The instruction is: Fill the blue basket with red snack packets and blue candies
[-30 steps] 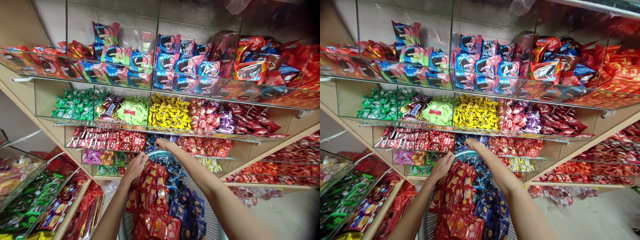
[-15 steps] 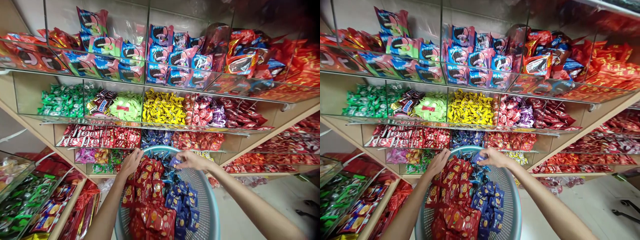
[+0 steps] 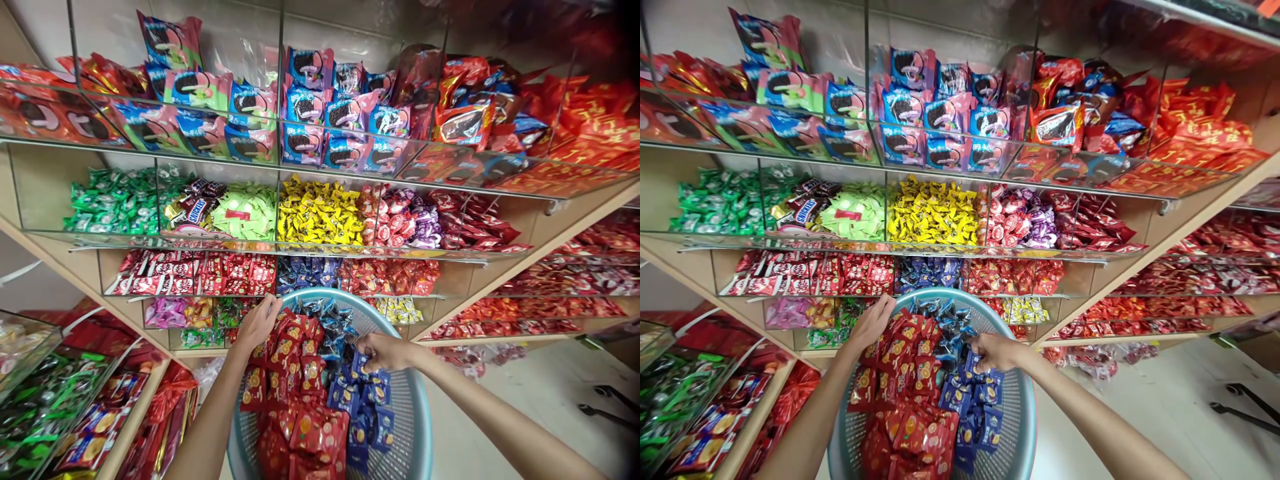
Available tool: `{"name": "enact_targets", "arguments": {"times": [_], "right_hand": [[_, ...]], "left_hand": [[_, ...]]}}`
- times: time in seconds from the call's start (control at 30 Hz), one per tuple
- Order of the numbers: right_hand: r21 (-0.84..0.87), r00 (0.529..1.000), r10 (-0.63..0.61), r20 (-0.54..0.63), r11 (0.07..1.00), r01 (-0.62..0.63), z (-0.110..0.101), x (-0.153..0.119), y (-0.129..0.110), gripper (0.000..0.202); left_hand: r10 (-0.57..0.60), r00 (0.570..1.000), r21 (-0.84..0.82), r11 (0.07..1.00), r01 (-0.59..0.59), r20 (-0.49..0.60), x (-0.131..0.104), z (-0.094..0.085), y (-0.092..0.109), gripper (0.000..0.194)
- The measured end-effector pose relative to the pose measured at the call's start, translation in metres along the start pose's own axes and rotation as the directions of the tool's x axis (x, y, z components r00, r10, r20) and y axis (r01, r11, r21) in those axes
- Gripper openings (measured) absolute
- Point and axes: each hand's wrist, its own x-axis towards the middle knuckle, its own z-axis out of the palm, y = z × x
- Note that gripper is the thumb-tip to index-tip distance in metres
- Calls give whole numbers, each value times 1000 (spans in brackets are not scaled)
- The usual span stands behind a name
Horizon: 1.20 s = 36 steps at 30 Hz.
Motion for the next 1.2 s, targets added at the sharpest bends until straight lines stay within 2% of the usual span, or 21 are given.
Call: {"name": "enact_targets", "arguments": {"times": [0.17, 0.3, 0.43, 0.53, 0.63, 0.7, 0.77, 0.83, 0.87, 0.97, 1.1, 1.2], "right_hand": [[-168, 998, 60, -3, 984, -60, 6, 11, -10, 16], [-221, 994, 81, 74, 973, -63, 14, 16, -16, 16], [-257, 989, 110, 97, 963, -82, 19, 19, -19, 21], [-287, 989, 138, 45, 950, -120, 6, 19, -24, 24], [-265, 987, 77, -144, 958, -113, -23, 29, -32, 22], [-232, 957, 1, -290, 970, -71, -46, 48, -38, 22], [-200, 923, -38, -384, 979, -43, -66, 75, -42, 24], [-162, 900, 12, -435, 983, -91, -80, 108, -45, 22], [-151, 893, 73, -443, 976, -155, -83, 124, -46, 21], [-141, 858, 204, -471, 943, -301, -85, 163, -52, 29], [-157, 826, 231, -515, 921, -356, -78, 192, -62, 42], [-169, 815, 234, -531, 913, -373, -76, 206, -68, 41]], "left_hand": [[7, 1000, -14, 1000, -7, 0, 0, 0, 0, 35], [4, 1000, -2, 1000, -4, -1, -1, 0, 1, 34], [-18, 1000, 20, 1000, 18, 0, -2, -1, 4, 32], [-14, 1000, 16, 1000, 14, -6, -2, -1, 4, 31], [-7, 1000, 13, 1000, 7, -3, -2, -1, 4, 32], [1, 1000, 9, 1000, -1, -5, -2, -1, 4, 33], [2, 1000, 8, 1000, -2, -9, -2, -1, 4, 33], [-10, 1000, 15, 1000, 10, -4, -2, -1, 5, 33], [-19, 1000, 18, 1000, 19, 2, -3, -2, 5, 34], [-46, 999, 21, 999, 46, 13, -2, -2, 7, 34], [-53, 999, 24, 998, 53, 1, -1, -1, 5, 33], [-34, 999, 27, 999, 35, -12, -1, 0, 3, 32]]}}
